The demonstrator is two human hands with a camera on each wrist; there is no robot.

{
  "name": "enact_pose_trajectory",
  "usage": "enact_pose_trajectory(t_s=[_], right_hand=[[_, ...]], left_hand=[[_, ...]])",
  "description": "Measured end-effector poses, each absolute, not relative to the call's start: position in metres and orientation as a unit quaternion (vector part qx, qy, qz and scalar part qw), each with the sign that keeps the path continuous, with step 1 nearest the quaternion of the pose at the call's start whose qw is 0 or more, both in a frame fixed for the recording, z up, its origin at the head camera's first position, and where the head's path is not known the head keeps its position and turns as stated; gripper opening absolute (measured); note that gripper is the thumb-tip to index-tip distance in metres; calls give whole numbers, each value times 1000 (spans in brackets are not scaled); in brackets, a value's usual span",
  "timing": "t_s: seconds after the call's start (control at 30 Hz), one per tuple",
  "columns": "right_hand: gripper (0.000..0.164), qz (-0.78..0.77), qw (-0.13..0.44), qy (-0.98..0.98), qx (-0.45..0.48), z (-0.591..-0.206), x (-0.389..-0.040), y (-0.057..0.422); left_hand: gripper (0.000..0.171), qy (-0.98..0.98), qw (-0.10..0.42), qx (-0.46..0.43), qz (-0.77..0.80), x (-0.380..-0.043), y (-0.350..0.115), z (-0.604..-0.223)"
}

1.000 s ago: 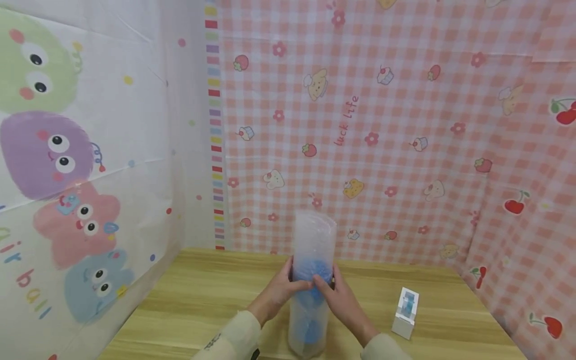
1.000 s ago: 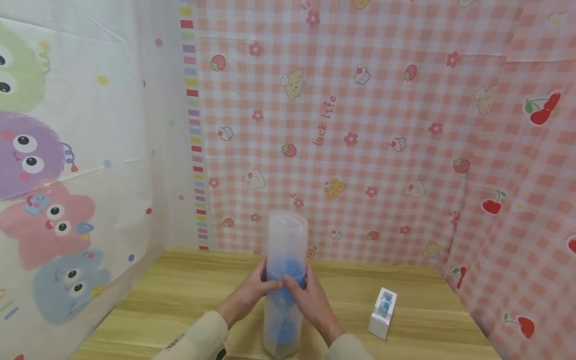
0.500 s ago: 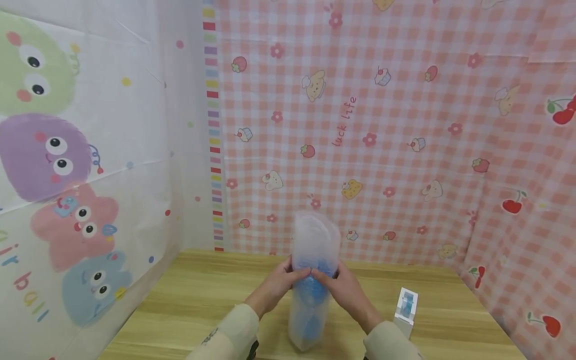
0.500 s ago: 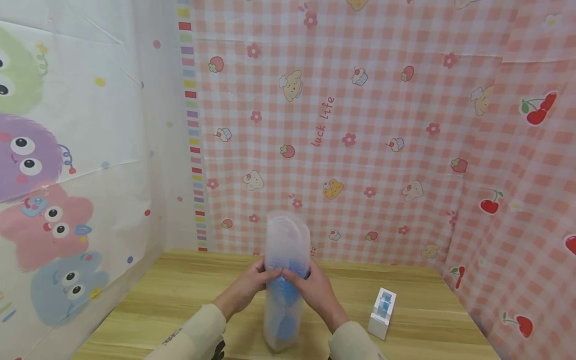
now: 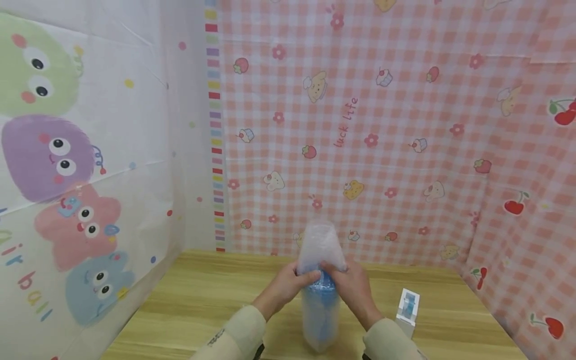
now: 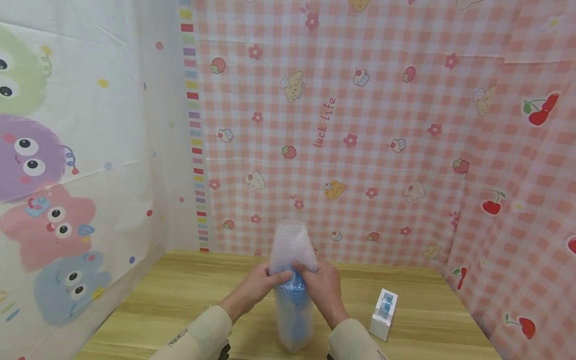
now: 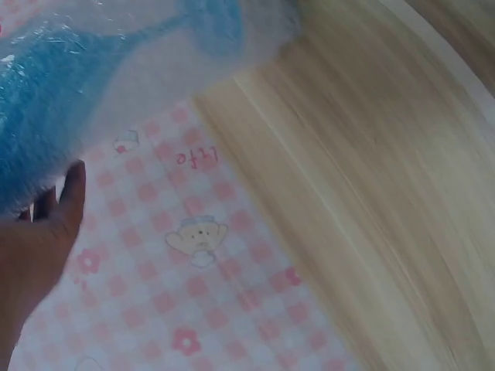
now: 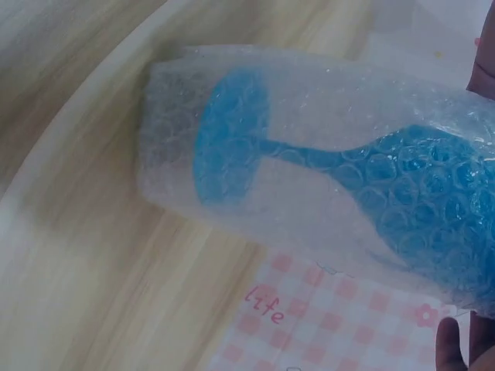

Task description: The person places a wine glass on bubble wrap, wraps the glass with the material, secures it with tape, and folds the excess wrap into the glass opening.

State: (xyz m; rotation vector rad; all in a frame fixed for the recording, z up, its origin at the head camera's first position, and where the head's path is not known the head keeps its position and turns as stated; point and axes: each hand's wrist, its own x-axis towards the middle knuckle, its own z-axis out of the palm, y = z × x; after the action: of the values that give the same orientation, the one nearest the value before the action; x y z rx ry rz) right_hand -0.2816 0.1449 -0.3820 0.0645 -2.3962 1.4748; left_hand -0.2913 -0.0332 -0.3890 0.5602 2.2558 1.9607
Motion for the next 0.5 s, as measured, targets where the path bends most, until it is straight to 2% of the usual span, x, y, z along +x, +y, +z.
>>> enact_pose_trajectory(t_s=[0.13, 0.33, 0.5], right_hand=[[43, 509, 189, -840, 17, -383, -281, 144], [50, 474, 222, -851, 41, -381, -279, 141], [33, 527, 160, -832, 65, -384, -283, 141]], left_hand=[[44, 745, 22, 160, 647, -292, -30, -389], [34, 765, -46, 145, 626, -295, -29, -390], [28, 788, -96, 151, 589, -297, -31, -393]])
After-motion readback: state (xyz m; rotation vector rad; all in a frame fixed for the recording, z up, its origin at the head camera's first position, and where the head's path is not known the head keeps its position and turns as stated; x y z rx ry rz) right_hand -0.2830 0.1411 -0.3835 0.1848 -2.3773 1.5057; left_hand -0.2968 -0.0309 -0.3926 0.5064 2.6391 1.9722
